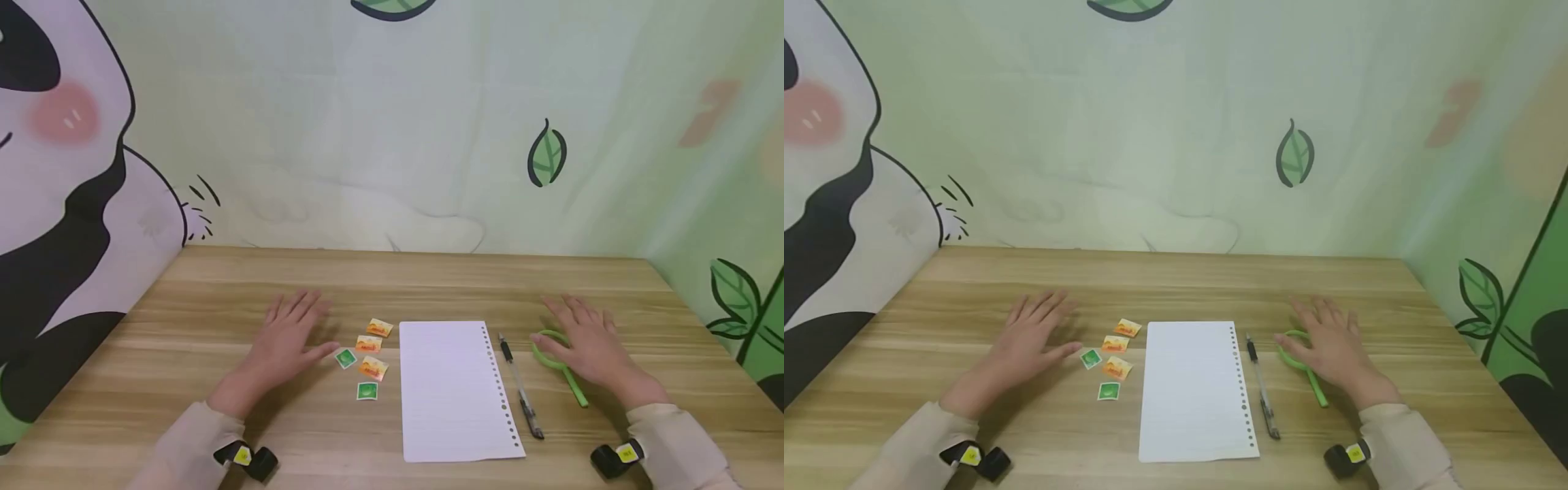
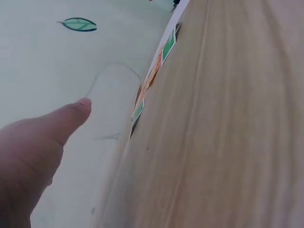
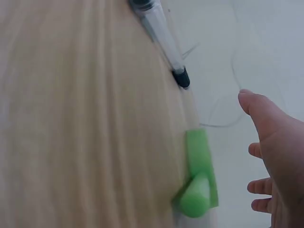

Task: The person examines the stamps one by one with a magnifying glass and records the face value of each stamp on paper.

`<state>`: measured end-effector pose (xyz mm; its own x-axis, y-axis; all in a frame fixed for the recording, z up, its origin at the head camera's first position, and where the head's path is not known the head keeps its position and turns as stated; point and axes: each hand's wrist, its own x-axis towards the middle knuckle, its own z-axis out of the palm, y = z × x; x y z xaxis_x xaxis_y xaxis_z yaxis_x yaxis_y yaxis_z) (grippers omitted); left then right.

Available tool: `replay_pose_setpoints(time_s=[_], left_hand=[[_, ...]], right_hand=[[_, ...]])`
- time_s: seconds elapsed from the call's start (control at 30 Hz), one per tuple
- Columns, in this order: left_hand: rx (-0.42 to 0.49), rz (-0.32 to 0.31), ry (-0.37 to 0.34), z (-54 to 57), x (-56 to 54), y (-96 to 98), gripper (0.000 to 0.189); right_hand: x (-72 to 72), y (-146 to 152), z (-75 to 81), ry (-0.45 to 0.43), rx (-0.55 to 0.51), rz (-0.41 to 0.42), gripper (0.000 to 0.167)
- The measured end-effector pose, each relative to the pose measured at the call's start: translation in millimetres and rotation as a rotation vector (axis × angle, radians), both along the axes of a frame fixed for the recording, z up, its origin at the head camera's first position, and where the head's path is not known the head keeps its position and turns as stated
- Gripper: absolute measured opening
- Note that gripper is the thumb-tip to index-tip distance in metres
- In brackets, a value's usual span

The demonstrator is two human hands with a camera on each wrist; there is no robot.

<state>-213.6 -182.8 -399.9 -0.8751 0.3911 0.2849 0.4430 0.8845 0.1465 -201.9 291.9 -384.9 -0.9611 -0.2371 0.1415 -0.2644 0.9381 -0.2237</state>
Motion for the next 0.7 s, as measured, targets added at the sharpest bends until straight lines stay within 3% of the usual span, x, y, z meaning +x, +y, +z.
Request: replay_pose_setpoints(time_s=[0.23,0.47,0.7], left_hand=[[0.003,-0.081,0.092,16.0,13.1,15.7,0.067],[0.016,-0.165,0.198,22.1,25.6,28.7,0.054],[0.096,-0.260,0.175,18.0,37.6,38.7,0.035]], right_hand=[[3.7,-2,12.3,0.041,-0.042,0.020,0.073],[12.1,-3,25.0,0.088,-0.081,0.032,0.068],[23.7,-4,29.6,0.074,-0.144,0.008,0.064]])
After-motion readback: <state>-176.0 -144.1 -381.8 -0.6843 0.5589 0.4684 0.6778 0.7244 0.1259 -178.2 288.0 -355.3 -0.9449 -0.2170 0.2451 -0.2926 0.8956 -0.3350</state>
